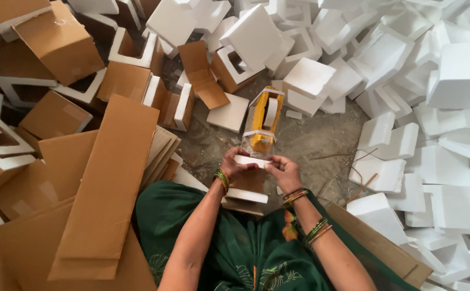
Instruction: The person sits on the floor and assembles small cardboard boxes using white foam inserts. They place the foam pieces into the cardboard, fold the flaps, and secure the boxes with a tape dispenser. The process is repeated for multiple units.
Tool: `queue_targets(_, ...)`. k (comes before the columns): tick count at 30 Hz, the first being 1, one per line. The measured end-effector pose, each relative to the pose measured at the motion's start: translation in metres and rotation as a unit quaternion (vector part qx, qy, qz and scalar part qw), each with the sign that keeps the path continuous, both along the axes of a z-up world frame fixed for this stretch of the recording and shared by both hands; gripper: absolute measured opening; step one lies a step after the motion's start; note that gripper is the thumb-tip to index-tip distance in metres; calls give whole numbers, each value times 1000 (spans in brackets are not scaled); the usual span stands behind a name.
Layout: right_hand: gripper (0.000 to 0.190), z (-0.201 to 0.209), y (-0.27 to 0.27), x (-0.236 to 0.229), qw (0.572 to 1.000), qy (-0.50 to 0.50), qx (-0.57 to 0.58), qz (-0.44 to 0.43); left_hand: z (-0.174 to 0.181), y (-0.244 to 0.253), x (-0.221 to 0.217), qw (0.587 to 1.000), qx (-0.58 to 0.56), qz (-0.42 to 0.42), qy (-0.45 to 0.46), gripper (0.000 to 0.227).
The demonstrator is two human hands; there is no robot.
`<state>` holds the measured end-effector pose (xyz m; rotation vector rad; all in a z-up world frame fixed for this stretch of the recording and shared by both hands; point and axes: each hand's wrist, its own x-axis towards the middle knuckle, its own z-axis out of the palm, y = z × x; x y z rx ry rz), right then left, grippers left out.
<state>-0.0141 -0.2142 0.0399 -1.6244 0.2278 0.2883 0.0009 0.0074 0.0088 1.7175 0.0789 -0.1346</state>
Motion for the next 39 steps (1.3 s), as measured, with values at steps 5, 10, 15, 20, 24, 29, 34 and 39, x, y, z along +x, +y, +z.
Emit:
queue_targets(5,52,-4,-1,-22,991,94,71,-68,10,-1,0,999,-15,13,29,52)
queue_targets(10,54,-16,9,-29,984,86,87,-132,4,-1,1,1000,8,17,-10,52)
queue_targets(15,63,-32,24,-26,982,74,-49,-168,-7,-5,3,1000,4,19,-18,52)
queue_targets(20,51,-52,14,-14,938,-170,-293,-73,-22,-2,10,999,-5,5,-37,52)
queue_targets(24,60,-46,2,-14,893,-241,-380,16,-23,-4,10,1000,-10,-11,15,55)
queue_targets(29,78,-48,-1,-4,893,-260,-354,101,-20,-5,9,1000,8,-5,-2,55)
queue_targets(34,80,-73,-27,4,918,-251,-294,84,-25,-5,8,1000,-1,6,-25,55)
queue_targets(39,31,-67,-25,40,999,-9,-46,18,-45,-7,9,999,-11,-4,-42,54)
